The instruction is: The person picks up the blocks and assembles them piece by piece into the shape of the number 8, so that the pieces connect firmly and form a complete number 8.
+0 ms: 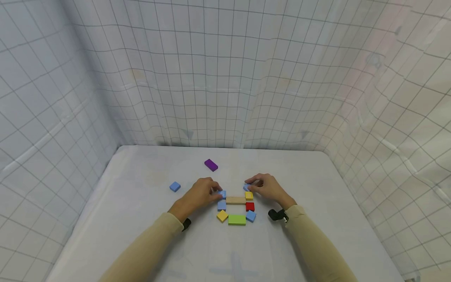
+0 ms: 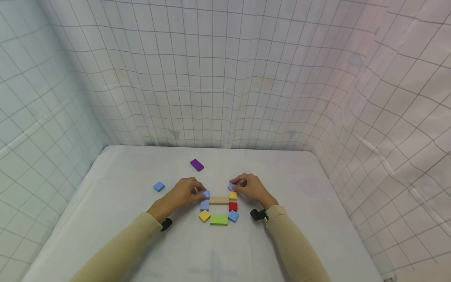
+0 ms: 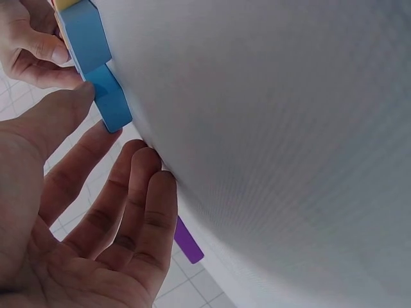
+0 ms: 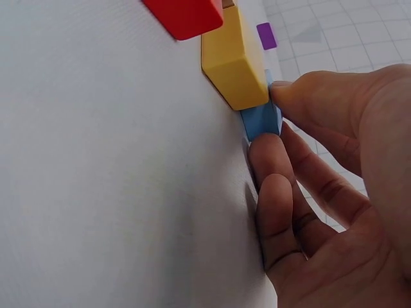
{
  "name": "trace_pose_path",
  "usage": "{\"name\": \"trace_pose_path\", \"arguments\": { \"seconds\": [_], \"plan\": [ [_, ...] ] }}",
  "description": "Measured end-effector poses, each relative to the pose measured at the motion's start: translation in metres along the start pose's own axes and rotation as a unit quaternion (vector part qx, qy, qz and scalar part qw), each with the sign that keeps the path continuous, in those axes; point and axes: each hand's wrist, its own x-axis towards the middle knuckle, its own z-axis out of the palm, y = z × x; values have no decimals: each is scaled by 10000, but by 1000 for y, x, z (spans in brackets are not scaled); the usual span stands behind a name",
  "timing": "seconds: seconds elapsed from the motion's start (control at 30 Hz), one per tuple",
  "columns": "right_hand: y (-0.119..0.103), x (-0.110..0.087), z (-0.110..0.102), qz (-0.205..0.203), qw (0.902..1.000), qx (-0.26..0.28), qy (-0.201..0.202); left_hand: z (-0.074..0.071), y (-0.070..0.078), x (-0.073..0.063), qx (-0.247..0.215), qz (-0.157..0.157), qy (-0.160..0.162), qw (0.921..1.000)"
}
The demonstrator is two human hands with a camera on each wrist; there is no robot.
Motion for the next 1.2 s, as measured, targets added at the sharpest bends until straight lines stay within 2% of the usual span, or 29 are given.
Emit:
{"name": "trace_pose_path", "arguments": {
  "seconds": [0.37,0.53,0.7,0.97,1.2],
  "plan": [
    [-1,-1,0,-27,10000,47,12,-1,0,0,55,147,39,9999],
    [-1,-1,-1,-50,10000,54,26,-1,-1,0,-43,59,33,10000],
    [0,0,-1,-103,9999,76,11,-7,-2,-6,-30,-155,127,9998],
    [2,0,-1,-85,9999,74,16,-33,-12,-20,113,-438,517,9976],
    [4,0,0,27,10000,83,29,-56,-41,-34,178,-424,1003,9939]
  ]
}}
